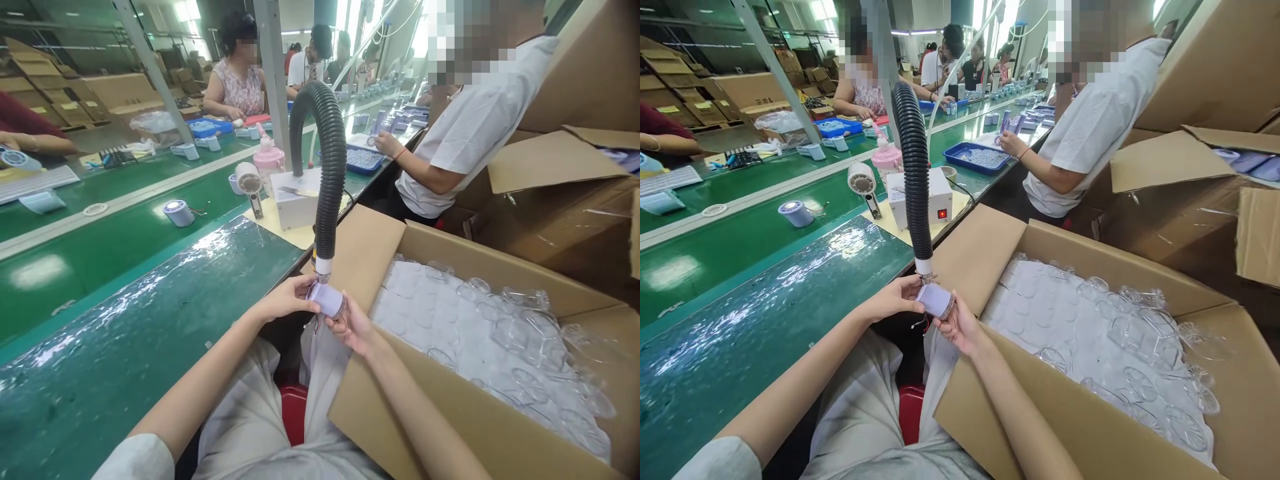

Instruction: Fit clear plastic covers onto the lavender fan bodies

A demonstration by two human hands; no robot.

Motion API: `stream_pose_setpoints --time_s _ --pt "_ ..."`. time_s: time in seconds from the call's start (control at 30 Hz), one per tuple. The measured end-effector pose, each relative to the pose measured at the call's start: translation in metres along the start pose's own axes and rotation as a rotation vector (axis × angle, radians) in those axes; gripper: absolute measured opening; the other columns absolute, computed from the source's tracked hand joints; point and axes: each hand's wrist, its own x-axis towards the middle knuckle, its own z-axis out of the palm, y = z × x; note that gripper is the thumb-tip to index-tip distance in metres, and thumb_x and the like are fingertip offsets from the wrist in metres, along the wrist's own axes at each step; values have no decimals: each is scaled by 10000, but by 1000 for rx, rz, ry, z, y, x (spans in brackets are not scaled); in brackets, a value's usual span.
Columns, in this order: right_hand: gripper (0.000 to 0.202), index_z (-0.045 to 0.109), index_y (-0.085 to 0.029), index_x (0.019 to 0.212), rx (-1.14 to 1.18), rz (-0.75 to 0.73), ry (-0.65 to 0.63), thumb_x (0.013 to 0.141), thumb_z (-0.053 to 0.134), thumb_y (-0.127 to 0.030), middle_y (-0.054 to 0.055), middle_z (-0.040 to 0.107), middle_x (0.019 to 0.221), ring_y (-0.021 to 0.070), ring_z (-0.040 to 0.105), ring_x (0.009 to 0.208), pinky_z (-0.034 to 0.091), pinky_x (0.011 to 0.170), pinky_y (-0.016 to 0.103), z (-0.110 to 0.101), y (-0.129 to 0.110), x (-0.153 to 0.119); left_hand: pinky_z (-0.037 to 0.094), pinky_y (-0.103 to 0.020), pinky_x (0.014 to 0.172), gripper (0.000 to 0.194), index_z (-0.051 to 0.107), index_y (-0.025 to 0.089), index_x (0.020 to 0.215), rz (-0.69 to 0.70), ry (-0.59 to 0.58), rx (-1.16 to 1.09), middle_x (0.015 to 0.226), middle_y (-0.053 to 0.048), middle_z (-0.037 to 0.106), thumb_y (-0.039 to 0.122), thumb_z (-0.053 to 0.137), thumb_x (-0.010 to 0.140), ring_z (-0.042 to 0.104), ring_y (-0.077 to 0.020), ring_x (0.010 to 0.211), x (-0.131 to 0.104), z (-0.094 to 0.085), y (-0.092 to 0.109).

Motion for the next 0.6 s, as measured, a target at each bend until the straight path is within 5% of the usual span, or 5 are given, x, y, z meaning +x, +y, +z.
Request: stream_pose_setpoints --time_s 0.3,0.5,0.6 --pt "698 553 -139 840 -68 151 2 1014 10 -540 -6 518 475 13 263 266 197 262 43 25 -7 -21 469 -404 975 714 592 174 1246 1 10 7 1252 -133 607 236 879 596 603 -246 1093 -18 1 3" --pt "729 592 -116 864 -180 276 -57 1010 38 -566 24 549 447 28 338 241 206 245 62 42 16 -57 517 -316 930 665 587 278 1249 -2 -8 38 1224 -57 602 139 841 651 603 -191 1083 -83 26 12" --pt "758 598 -119 980 -390 195 -122 948 114 -702 30 589 516 61 481 318 338 293 88 43 32 -77 538 -267 875 636 568 310 1267 -29 80 -57 1218 -39 606 143 809 702 629 -159 1024 -118 46 16"
